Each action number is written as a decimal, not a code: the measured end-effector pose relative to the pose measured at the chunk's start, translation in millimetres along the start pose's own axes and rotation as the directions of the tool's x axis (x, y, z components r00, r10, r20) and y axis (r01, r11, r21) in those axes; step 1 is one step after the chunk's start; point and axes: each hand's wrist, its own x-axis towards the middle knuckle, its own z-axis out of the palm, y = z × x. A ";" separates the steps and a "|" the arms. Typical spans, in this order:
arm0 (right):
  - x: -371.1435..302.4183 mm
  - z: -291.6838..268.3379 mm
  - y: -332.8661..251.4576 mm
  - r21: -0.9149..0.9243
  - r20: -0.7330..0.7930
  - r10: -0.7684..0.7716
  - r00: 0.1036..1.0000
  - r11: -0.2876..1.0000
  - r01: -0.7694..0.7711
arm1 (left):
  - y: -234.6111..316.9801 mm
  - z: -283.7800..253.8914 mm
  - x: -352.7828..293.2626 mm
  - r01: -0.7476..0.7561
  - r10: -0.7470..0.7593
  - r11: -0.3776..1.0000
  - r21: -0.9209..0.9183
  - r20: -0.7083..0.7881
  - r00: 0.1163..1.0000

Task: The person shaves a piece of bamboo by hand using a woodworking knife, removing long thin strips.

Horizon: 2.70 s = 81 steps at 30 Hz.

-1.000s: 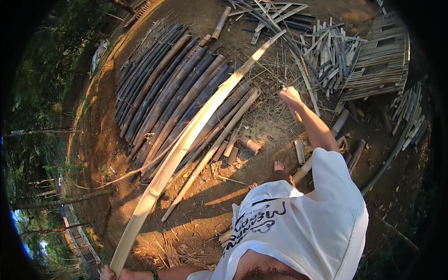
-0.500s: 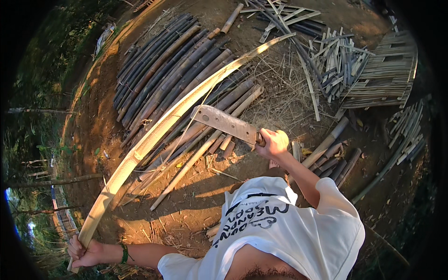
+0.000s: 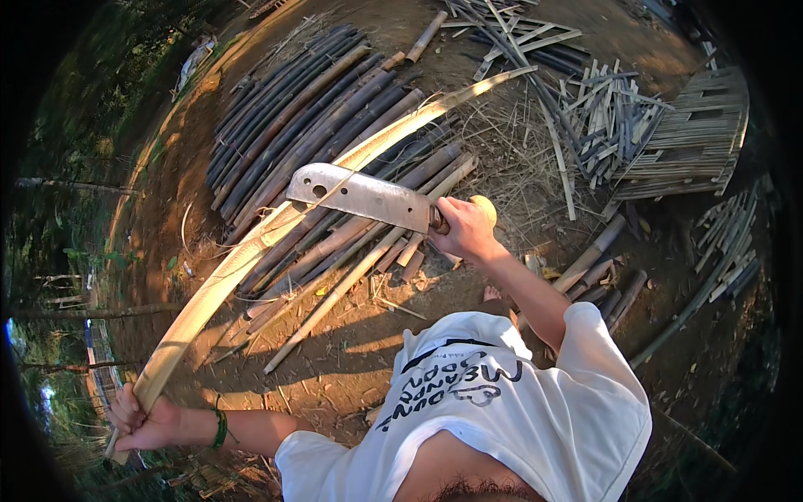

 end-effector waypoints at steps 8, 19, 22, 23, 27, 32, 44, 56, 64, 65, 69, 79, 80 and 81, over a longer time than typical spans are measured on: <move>29.9 -12.9 106.5 -0.162 -0.009 0.477 0.879 0.867 -0.472 | -10.7 7.2 -15.7 -0.028 0.060 0.976 -0.215 0.141 0.988; 23.5 -51.3 184.8 -0.274 0.227 0.475 0.850 0.869 -0.413 | 11.0 -36.5 -0.6 0.025 0.033 0.959 -0.282 0.199 0.979; -8.3 -77.8 344.3 -0.335 -0.101 0.960 0.260 0.214 -0.918 | 9.5 -54.7 16.9 0.090 -0.020 0.961 -0.260 0.259 0.966; -33.1 -94.3 366.1 -0.206 -0.180 0.982 0.064 0.026 -0.978 | 7.2 -56.0 15.8 0.088 -0.021 0.961 -0.263 0.251 0.968; -142.5 -111.1 368.0 -0.180 -0.278 0.896 0.347 0.306 -0.935 | 16.0 -45.1 14.9 -0.040 0.048 0.995 -0.096 0.081 0.996; -206.4 -68.3 269.1 0.440 0.013 0.966 0.257 0.226 -0.869 | 18.8 -44.5 10.3 -0.037 0.037 0.999 0.000 0.047 0.998; -92.5 20.5 44.0 0.445 0.198 0.635 0.747 0.621 -0.646 | -25.1 -9.0 -3.1 -0.004 0.066 0.988 0.155 -0.397 0.915; -38.4 14.1 -199.8 0.186 0.238 0.044 0.970 0.979 -0.089 | -40.9 30.7 -62.0 -0.189 0.190 0.982 0.016 -0.127 0.974; -62.5 27.8 -215.8 0.026 0.228 0.243 0.943 0.966 -0.256 | -67.5 43.1 -106.3 -0.137 0.157 0.986 0.096 -0.245 0.957; -64.4 29.6 -231.3 0.045 0.227 0.170 0.959 0.982 -0.184 | -64.0 42.0 -105.8 -0.134 0.151 0.988 0.077 -0.269 0.951; -68.9 28.0 -165.5 -0.009 0.174 0.452 0.875 0.889 -0.458 | -57.6 55.0 -117.3 -0.151 0.197 0.974 0.166 -0.312 0.929; -73.7 34.2 -154.9 0.057 0.139 0.526 0.839 0.842 -0.537 | -47.1 41.8 -128.4 -0.121 0.170 0.978 0.169 -0.320 0.932; -76.6 32.7 -132.1 0.078 0.179 0.676 0.715 0.715 -0.695 | -44.4 42.2 -130.3 -0.120 0.180 0.973 0.196 -0.330 0.927; -85.5 34.9 -126.4 0.033 0.192 0.664 0.723 0.731 -0.681 | -44.8 42.5 -129.1 -0.118 0.187 0.969 0.217 -0.332 0.924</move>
